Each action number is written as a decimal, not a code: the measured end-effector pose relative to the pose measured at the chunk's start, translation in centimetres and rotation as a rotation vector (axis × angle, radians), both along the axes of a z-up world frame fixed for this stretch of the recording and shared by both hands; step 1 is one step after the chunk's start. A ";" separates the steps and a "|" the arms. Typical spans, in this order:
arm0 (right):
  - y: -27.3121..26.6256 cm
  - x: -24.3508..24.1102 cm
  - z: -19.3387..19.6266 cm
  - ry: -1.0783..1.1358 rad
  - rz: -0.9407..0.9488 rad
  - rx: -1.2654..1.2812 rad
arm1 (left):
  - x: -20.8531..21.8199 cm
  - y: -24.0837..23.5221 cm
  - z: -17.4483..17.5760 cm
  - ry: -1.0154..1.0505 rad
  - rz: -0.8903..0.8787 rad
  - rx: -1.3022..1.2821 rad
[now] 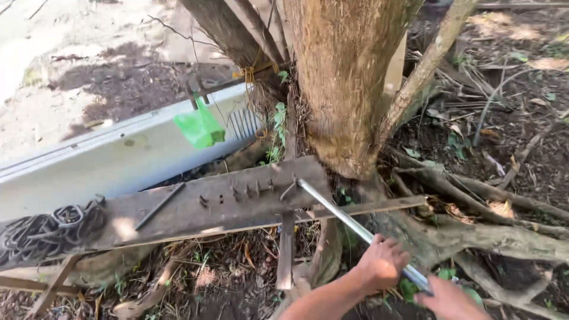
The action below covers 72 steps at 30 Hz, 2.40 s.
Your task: Bending a piece of rebar using a hollow metal pipe as a lever against a wooden jig.
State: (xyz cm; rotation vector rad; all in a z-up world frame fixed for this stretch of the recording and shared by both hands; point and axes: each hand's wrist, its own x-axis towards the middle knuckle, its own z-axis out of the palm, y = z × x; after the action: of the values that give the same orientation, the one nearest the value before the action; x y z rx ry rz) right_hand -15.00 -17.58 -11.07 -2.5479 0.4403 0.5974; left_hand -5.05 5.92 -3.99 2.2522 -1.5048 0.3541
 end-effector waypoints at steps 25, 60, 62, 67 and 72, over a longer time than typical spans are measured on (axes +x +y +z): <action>1.7 3.1 7.7 0.397 -0.084 1.004 | -0.6 -0.3 7.3 0.213 0.055 0.056; 1.7 3.1 10.6 0.449 -0.191 1.151 | -0.9 -1.9 10.4 0.300 0.046 0.438; 1.3 3.1 9.9 0.453 -0.196 1.147 | -0.9 -2.0 10.4 0.300 0.057 0.435; 0.8 3.2 8.4 0.455 -0.188 1.249 | -0.8 -2.2 9.6 0.294 0.046 0.448; 0.6 3.4 10.2 0.450 -0.179 1.153 | -1.1 -2.4 10.0 0.296 0.071 0.393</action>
State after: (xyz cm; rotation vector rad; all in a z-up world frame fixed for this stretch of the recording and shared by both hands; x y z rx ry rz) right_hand -11.59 -16.94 -0.91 -1.2680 0.3179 0.9870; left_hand -6.14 3.47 6.02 2.5192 -1.4336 -0.2721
